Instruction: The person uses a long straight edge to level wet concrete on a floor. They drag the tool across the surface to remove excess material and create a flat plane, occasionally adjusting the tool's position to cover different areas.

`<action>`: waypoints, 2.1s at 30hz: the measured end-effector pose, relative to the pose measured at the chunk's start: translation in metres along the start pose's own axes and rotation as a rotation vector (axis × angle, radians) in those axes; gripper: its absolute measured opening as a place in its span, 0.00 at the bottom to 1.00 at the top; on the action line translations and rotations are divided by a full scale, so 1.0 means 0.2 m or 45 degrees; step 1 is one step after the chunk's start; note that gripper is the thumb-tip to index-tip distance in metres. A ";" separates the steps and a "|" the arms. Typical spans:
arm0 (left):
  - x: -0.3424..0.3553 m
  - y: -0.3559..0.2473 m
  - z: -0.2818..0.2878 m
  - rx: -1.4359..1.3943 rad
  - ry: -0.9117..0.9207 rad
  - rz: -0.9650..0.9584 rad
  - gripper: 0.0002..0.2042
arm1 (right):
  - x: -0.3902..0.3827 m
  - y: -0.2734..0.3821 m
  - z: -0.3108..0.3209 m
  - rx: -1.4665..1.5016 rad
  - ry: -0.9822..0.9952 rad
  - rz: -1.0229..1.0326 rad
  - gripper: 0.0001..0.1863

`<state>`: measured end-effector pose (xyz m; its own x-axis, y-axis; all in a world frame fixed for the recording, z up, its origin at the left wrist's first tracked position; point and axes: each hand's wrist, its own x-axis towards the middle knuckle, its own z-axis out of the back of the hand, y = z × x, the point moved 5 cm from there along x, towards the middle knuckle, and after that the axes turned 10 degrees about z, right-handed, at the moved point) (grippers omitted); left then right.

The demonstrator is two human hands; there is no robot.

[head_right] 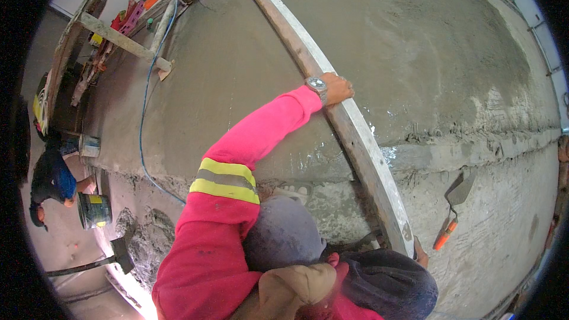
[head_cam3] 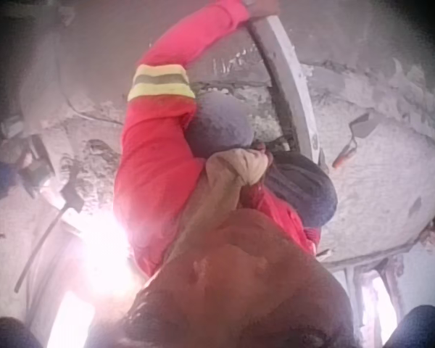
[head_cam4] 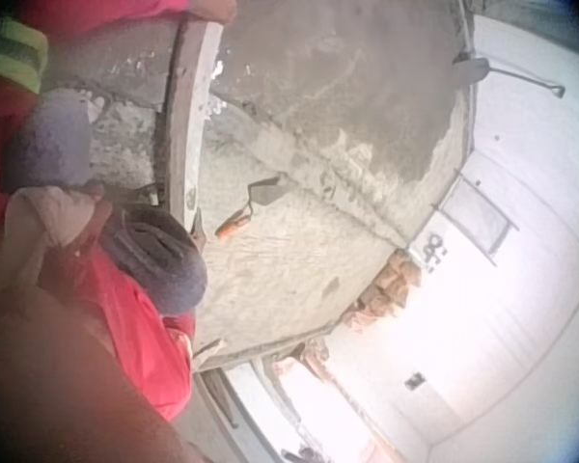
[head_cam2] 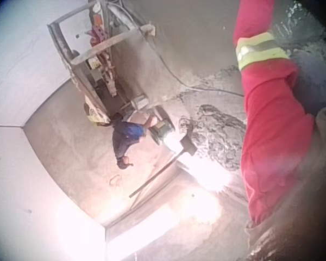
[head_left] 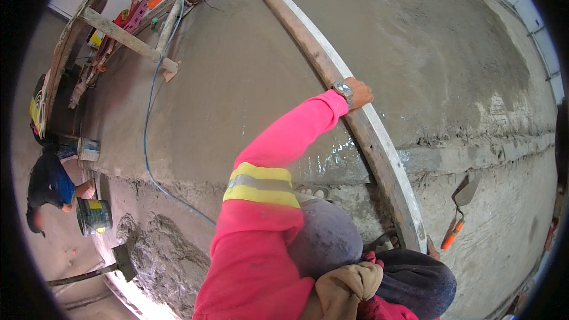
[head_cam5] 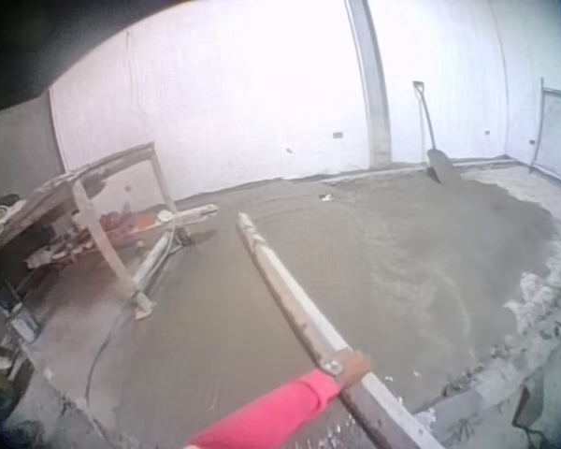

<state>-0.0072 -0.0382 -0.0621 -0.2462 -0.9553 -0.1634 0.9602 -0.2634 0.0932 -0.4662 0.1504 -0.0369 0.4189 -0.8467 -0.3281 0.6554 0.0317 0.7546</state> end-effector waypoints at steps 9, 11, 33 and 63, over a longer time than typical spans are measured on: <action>-0.14 -0.03 0.02 -0.022 -0.006 0.017 0.08 | 0.00 0.04 0.07 0.144 0.030 -0.026 0.25; -0.17 -0.04 0.02 -0.007 0.010 0.019 0.08 | -0.01 0.05 0.09 0.170 0.026 -0.038 0.25; -0.10 0.10 0.15 0.065 -0.247 0.061 0.21 | 0.06 -0.21 0.12 -0.496 -0.069 0.355 0.36; 0.11 0.93 -0.06 -0.032 -0.250 0.570 0.16 | 0.76 0.24 -0.23 -0.681 -0.077 0.513 0.48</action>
<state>0.1668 -0.1058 -0.0602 0.1739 -0.9819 0.0755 0.9797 0.1802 0.0876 -0.3416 0.0474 -0.0779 0.6701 -0.7414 -0.0360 0.6831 0.5970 0.4207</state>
